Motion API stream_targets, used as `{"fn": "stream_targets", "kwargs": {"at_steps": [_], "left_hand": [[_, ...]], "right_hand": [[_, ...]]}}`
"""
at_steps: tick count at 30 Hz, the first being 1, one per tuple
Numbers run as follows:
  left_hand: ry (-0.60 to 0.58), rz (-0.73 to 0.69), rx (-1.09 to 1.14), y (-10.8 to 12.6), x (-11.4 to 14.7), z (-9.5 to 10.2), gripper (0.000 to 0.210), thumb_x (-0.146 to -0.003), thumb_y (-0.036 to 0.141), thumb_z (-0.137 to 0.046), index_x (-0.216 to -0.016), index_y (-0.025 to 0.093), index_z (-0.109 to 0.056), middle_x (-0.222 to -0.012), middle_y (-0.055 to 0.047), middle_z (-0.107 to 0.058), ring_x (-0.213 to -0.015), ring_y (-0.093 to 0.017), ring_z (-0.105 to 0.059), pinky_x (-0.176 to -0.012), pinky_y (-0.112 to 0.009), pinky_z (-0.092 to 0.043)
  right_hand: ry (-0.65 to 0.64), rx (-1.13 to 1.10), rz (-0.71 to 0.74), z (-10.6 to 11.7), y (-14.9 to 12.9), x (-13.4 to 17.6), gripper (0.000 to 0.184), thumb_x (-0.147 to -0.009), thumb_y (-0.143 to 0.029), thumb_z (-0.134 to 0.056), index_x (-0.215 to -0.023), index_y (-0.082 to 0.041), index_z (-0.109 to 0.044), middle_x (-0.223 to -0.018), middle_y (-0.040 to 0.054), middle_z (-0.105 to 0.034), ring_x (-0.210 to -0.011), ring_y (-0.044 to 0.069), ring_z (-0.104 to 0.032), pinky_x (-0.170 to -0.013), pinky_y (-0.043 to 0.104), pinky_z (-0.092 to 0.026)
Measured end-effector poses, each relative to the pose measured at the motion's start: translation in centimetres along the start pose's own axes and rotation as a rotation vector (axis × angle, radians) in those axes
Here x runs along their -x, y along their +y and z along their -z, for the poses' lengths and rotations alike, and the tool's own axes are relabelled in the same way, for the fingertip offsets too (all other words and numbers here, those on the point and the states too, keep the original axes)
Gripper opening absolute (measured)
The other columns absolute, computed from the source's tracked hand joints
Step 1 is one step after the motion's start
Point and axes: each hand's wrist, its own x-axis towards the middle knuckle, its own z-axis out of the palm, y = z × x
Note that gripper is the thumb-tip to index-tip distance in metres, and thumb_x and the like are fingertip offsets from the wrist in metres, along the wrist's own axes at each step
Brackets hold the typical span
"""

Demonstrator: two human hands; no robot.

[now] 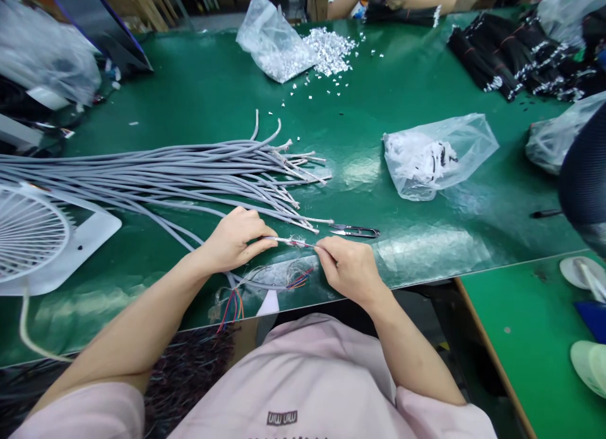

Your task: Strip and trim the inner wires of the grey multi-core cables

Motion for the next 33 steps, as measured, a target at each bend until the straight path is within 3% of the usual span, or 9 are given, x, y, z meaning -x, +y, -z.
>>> {"fn": "stream_targets", "kwargs": {"at_steps": [9, 12, 15, 19, 24, 33], "left_hand": [[0.011, -0.002, 0.005, -0.1, 0.0, 0.0, 0.03, -0.093, 0.039, -0.048, -0.084, 0.019, -0.068, -0.072, -0.003, -0.068, -0.07, -0.016, -0.056, -0.066, -0.031, -0.034], [0.006, 0.059, 0.049, 0.0, 0.0, -0.3, 0.028, -0.093, 0.037, -0.049, -0.086, 0.018, -0.068, -0.076, -0.002, -0.07, -0.069, -0.015, -0.059, -0.065, -0.027, -0.037], [0.042, 0.214, 0.105, 0.4, 0.0, -0.6, 0.024, -0.092, 0.035, -0.051, -0.087, 0.018, -0.068, -0.078, -0.001, -0.071, -0.066, -0.013, -0.061, -0.061, -0.024, -0.038], [0.132, 0.343, 0.089, 1.0, -0.1, -0.8, 0.023, -0.09, 0.035, -0.053, -0.085, 0.017, -0.066, -0.071, 0.0, -0.069, -0.059, -0.012, -0.059, -0.058, -0.022, -0.038], [0.255, 0.286, -0.036, 1.5, 0.0, -1.0, 0.022, -0.091, 0.034, -0.052, -0.083, 0.017, -0.065, -0.068, 0.0, -0.068, -0.056, -0.01, -0.058, -0.056, -0.021, -0.038], [0.372, 0.159, -0.189, 1.4, 0.2, -1.5, 0.024, -0.091, 0.034, -0.054, -0.081, 0.017, -0.067, -0.066, 0.0, -0.069, -0.054, -0.012, -0.059, -0.057, -0.023, -0.039]], "right_hand": [[0.041, -0.093, 0.002, -0.8, 0.0, -0.4, 0.016, -0.091, -0.021, -0.05, -0.086, -0.019, -0.065, -0.082, 0.0037, -0.072, -0.072, 0.015, -0.066, -0.066, 0.024, -0.047], [0.048, -0.122, -0.077, -0.2, 0.3, -0.1, 0.015, -0.091, -0.022, -0.05, -0.085, -0.018, -0.064, -0.079, 0.0031, -0.069, -0.07, 0.015, -0.065, -0.065, 0.025, -0.046], [0.026, -0.359, -0.243, 0.3, -0.3, 0.1, 0.018, -0.093, -0.028, -0.048, -0.086, -0.018, -0.061, -0.067, -0.0005, -0.062, -0.054, 0.011, -0.059, -0.053, 0.023, -0.044], [-0.162, -0.835, -0.395, -0.5, -2.3, -0.4, 0.019, -0.093, -0.035, -0.045, -0.089, -0.018, -0.055, -0.053, -0.0064, -0.053, -0.037, 0.008, -0.05, -0.04, 0.019, -0.038], [-0.208, -1.098, -0.493, -1.9, -3.6, -1.3, 0.018, -0.089, -0.035, -0.05, -0.086, -0.017, -0.052, -0.043, -0.009, -0.051, -0.03, 0.007, -0.044, -0.035, 0.016, -0.033], [-0.217, -1.273, -0.578, -2.3, -3.2, -1.2, 0.019, -0.085, -0.035, -0.055, -0.085, -0.017, -0.053, -0.043, -0.0074, -0.054, -0.029, 0.006, -0.045, -0.032, 0.014, -0.031]]}}
